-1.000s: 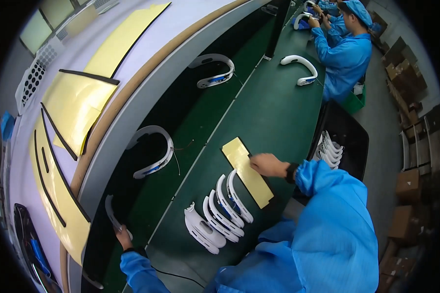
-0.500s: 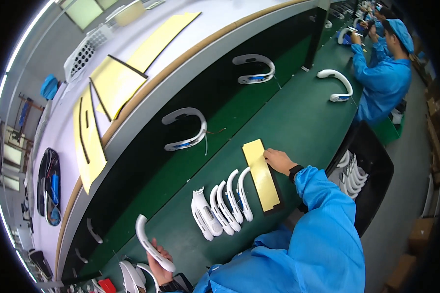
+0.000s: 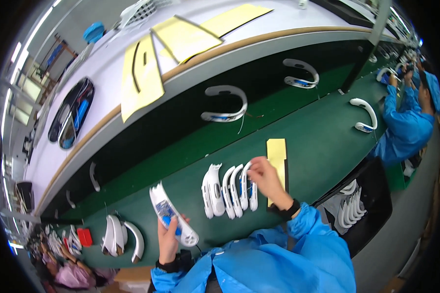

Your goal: Assembling the internal components and outer shells of wearable neck fans on a production line.

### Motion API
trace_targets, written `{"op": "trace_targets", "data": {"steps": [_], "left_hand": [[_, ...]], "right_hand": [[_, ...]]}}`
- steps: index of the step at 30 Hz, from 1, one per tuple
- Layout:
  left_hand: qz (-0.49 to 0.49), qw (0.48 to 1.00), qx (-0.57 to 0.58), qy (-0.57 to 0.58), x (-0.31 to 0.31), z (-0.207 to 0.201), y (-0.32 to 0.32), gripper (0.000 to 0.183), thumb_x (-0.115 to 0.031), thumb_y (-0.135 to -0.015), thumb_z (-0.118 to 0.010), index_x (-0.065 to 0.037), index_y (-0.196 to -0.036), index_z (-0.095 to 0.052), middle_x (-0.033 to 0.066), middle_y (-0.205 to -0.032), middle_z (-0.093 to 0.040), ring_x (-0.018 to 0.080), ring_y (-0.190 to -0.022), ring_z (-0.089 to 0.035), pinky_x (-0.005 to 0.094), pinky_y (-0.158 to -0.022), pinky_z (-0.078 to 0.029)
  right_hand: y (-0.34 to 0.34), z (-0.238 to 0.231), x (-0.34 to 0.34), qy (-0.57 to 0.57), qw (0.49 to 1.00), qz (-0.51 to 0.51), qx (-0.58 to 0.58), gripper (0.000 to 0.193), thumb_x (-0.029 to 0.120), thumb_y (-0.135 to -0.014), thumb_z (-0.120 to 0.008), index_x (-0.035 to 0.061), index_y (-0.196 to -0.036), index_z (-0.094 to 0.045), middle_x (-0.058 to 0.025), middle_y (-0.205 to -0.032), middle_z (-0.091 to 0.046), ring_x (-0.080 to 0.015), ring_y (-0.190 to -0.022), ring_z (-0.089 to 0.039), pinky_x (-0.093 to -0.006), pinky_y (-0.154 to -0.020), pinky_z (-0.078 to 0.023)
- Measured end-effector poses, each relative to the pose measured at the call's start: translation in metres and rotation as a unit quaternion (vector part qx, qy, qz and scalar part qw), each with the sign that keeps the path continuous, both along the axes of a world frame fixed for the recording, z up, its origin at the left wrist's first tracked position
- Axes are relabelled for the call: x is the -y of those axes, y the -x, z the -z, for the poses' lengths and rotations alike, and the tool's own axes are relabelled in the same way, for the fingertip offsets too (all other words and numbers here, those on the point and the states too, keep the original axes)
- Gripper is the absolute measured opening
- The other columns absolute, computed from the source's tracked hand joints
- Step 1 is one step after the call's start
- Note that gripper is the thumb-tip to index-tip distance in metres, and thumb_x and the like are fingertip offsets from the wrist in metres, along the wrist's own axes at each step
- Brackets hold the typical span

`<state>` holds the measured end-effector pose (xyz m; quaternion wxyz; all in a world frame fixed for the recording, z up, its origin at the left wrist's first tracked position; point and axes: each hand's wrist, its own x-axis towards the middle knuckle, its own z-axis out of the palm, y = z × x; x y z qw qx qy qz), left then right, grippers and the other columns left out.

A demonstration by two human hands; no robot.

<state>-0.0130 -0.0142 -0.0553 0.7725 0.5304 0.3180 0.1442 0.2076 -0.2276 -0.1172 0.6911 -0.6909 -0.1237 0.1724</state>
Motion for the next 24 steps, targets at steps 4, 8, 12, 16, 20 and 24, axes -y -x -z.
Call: {"op": "trace_targets", "data": {"steps": [4, 8, 12, 16, 20, 24], "left_hand": [[0.043, 0.996, 0.046, -0.066, 0.019, -0.008, -0.016, 0.035, -0.001, -0.087, -0.051, 0.0, -0.119, -0.035, 0.0133, -0.103, -0.055, 0.0207, -0.093, -0.057, 0.0324, -0.084, -0.046], [0.047, 0.985, 0.048, -0.161, 0.027, -0.02, -0.011, 0.04, -0.003, -0.087, -0.05, 0.001, -0.123, -0.032, 0.0109, -0.106, -0.051, 0.0161, -0.097, -0.052, 0.0294, -0.082, -0.044], [0.051, 0.971, 0.023, -0.234, 0.029, -0.024, 0.003, 0.042, -0.002, -0.087, -0.048, 0.001, -0.125, -0.03, 0.0169, -0.106, -0.054, 0.0237, -0.096, -0.056, 0.0335, -0.081, -0.045], [0.046, 0.954, 0.009, -0.295, 0.027, -0.024, 0.015, 0.043, 0.0, -0.086, -0.045, 0.001, -0.125, -0.029, 0.0206, -0.108, -0.054, 0.0304, -0.097, -0.057, 0.0356, -0.081, -0.045], [0.038, 0.965, 0.022, -0.259, 0.025, -0.029, 0.016, 0.042, 0.001, -0.085, -0.044, 0.001, -0.124, -0.029, 0.0213, -0.107, -0.054, 0.0319, -0.098, -0.057, 0.0364, -0.081, -0.045], [0.036, 0.964, 0.027, -0.261, 0.023, -0.03, 0.016, 0.041, 0.001, -0.085, -0.044, 0.001, -0.123, -0.03, 0.0226, -0.105, -0.054, 0.0346, -0.097, -0.057, 0.0375, -0.08, -0.045]], "right_hand": [[0.073, -0.077, -0.061, -0.115, 0.972, -0.173, -0.105, 0.009, 0.001, -0.083, -0.058, -0.0004, -0.091, -0.053, -0.0071, -0.085, -0.061, -0.0129, -0.073, -0.062, -0.0241, -0.068, -0.051], [0.101, -0.112, -0.088, -0.051, 0.962, -0.218, 0.158, 0.007, 0.005, -0.08, -0.06, 0.0024, -0.085, -0.056, -0.0132, -0.115, -0.05, -0.0239, -0.11, -0.048, -0.0345, -0.093, -0.038], [0.118, -0.116, -0.098, -0.047, 0.959, -0.251, 0.118, 0.007, 0.005, -0.08, -0.059, 0.0029, -0.086, -0.055, -0.0156, -0.123, -0.042, -0.0303, -0.116, -0.042, -0.0351, -0.092, -0.037], [0.13, -0.119, -0.105, -0.025, 0.955, -0.258, 0.145, 0.008, 0.006, -0.08, -0.059, 0.003, -0.087, -0.055, -0.0181, -0.123, -0.042, -0.0322, -0.114, -0.043, -0.0349, -0.091, -0.038], [0.133, -0.121, -0.109, -0.019, 0.944, -0.276, 0.18, 0.009, 0.005, -0.079, -0.059, 0.0023, -0.086, -0.055, -0.0197, -0.122, -0.041, -0.034, -0.111, -0.044, -0.0355, -0.089, -0.039], [0.134, -0.121, -0.112, -0.015, 0.942, -0.276, 0.188, 0.009, 0.004, -0.079, -0.059, 0.0011, -0.086, -0.054, -0.0206, -0.122, -0.041, -0.0341, -0.109, -0.044, -0.0358, -0.087, -0.04]]}}
